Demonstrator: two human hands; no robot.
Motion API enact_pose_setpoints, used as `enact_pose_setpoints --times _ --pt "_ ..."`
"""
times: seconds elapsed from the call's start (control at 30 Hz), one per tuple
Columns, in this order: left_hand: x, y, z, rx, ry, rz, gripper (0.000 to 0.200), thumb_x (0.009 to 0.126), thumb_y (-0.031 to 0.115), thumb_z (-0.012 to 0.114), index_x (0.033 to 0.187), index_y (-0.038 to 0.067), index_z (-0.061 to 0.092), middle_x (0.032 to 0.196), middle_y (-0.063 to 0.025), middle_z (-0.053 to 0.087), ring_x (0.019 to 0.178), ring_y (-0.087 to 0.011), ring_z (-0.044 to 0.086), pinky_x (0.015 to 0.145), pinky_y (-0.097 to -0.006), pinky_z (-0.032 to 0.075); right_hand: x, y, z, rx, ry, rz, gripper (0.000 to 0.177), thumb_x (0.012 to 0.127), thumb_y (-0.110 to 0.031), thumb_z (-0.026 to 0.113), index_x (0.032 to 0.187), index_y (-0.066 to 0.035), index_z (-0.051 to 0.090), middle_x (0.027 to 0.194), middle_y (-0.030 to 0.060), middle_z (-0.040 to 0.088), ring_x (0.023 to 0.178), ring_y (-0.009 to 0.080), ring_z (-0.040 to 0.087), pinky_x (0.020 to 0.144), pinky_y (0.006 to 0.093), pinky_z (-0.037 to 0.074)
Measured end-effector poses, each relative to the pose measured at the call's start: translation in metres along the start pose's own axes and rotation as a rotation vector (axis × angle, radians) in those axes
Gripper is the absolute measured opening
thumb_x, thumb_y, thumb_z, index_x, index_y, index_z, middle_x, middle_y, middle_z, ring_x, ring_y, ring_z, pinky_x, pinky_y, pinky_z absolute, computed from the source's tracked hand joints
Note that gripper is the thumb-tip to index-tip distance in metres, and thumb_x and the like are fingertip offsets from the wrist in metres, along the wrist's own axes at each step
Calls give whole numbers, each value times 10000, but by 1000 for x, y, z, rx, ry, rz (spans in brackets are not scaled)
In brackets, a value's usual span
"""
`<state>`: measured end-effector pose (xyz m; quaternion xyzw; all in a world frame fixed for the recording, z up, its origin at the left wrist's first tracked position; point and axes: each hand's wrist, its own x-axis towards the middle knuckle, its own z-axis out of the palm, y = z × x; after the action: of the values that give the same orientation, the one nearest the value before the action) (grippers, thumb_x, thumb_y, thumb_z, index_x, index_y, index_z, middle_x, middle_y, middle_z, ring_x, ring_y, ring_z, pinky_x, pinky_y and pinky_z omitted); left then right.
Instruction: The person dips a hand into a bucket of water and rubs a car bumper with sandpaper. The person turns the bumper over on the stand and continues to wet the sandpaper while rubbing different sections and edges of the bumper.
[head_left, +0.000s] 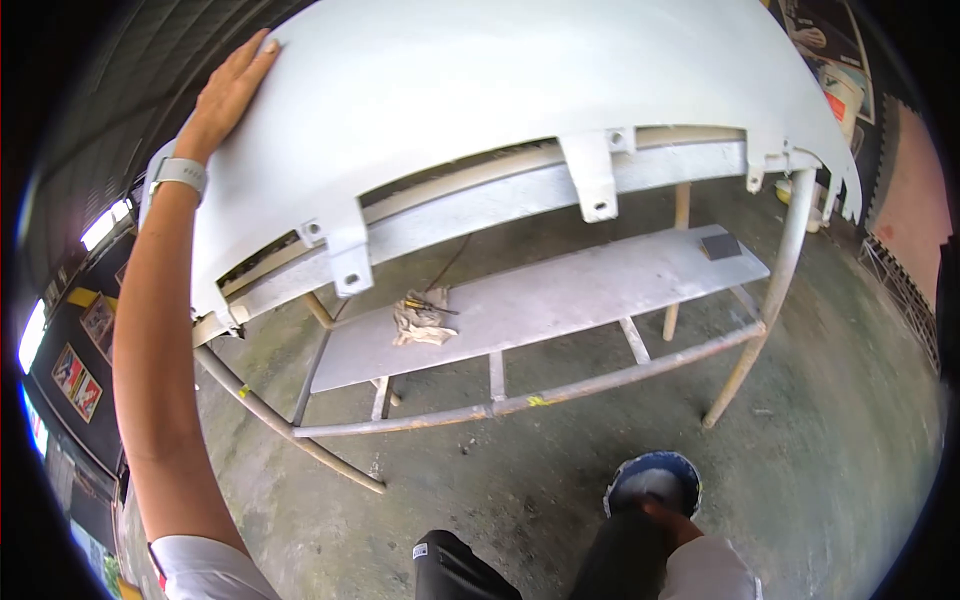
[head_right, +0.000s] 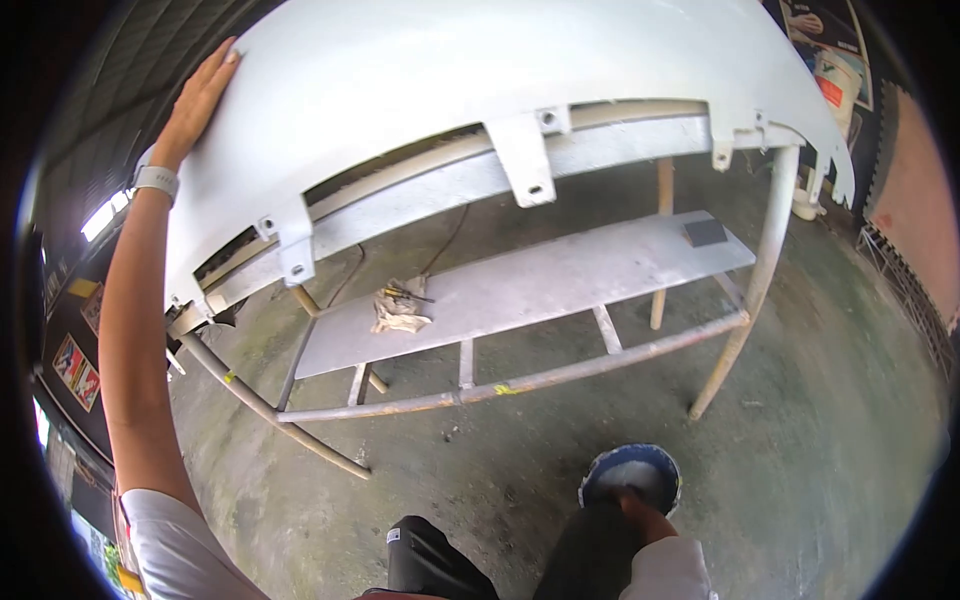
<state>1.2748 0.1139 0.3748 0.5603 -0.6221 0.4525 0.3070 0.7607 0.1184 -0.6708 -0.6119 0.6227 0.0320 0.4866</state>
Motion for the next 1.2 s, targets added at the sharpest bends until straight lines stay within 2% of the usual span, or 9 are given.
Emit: enact_pose_setpoints --times 0.17,0.23,0.27,0.3,0.43,0.7,0.83,0.97,1.2 --pt "-5 -1 -3 38 -15 24 691 989 660 342 1571 291 384 1602 -62 412 1496 -282 341 1242 -468 232 41 36 17 -306 331 -461 406 958 -339 572 1150 -12 714 1088 197 731 1056 341 689 944 453 499" --pt "-6 -1 0 53 28 58 570 1031 530 379 1544 293 442 1553 -64 485 1456 -260 405 1232 -414 256 -45 6 -51 -30 389 -251 375 951 -332 586 1090 -13 724 1005 185 736 921 305 690 847 459 517" --pt "-5 -3 2 27 41 44 570 1031 530 379 1544 293 442 1553 -64 485 1456 -260 405 1232 -414 256 -145 -55 -107 115 434 -156 361 948 -329 593 1061 -14 730 963 179 738 854 287 690 798 462 526" --pt "-3 -7 6 40 49 58 557 1026 513 398 1534 291 459 1545 -58 496 1444 -259 420 1220 -418 273 -251 -143 -149 416 491 92 391 954 -321 593 1118 18 698 1111 223 724 1072 359 677 946 437 490" --pt "-8 -6 6 19 70 59 518 1017 464 437 1494 278 516 1502 -37 548 1394 -247 473 1183 -422 315 -344 -214 -277 611 989 -553 407 1042 -355 510 1161 -10 689 1045 127 715 1013 225 654 935 378 495" --pt "-7 -9 9 -84 81 70 468 1042 408 424 1455 231 554 1461 -34 584 1386 -235 483 1178 -442 304 -542 -654 -443 -190 1631 -1649 403 1002 -150 504 1388 -66 582 1358 187 617 1261 350 579 1089 410 434" --pt "-10 -6 10 -60 121 27 476 1044 401 413 1453 201 551 1473 -38 572 1409 -229 465 1194 -452 280 -528 -810 -388 -650 1651 -1579 441 1008 -248 462 1406 -95 574 1451 140 563 1376 313 486 1170 458 354" --pt "-2 -14 15 -109 24 50 477 1050 397 398 1465 208 539 1488 -30 559 1423 -230 452 1209 -456 264 -524 -791 -410 -837 1657 -1534 461 1020 -313 457 1413 -99 570 1484 134 532 1420 307 432 1201 439 306" --pt "-2 -13 20 -31 161 64 468 1048 394 408 1454 214 555 1484 -44 564 1414 -239 465 1195 -441 293 -495 -595 -560 -270 1872 -1074 447 1026 -234 435 1419 -63 562 1480 154 538 1418 321 443 1212 448 295"
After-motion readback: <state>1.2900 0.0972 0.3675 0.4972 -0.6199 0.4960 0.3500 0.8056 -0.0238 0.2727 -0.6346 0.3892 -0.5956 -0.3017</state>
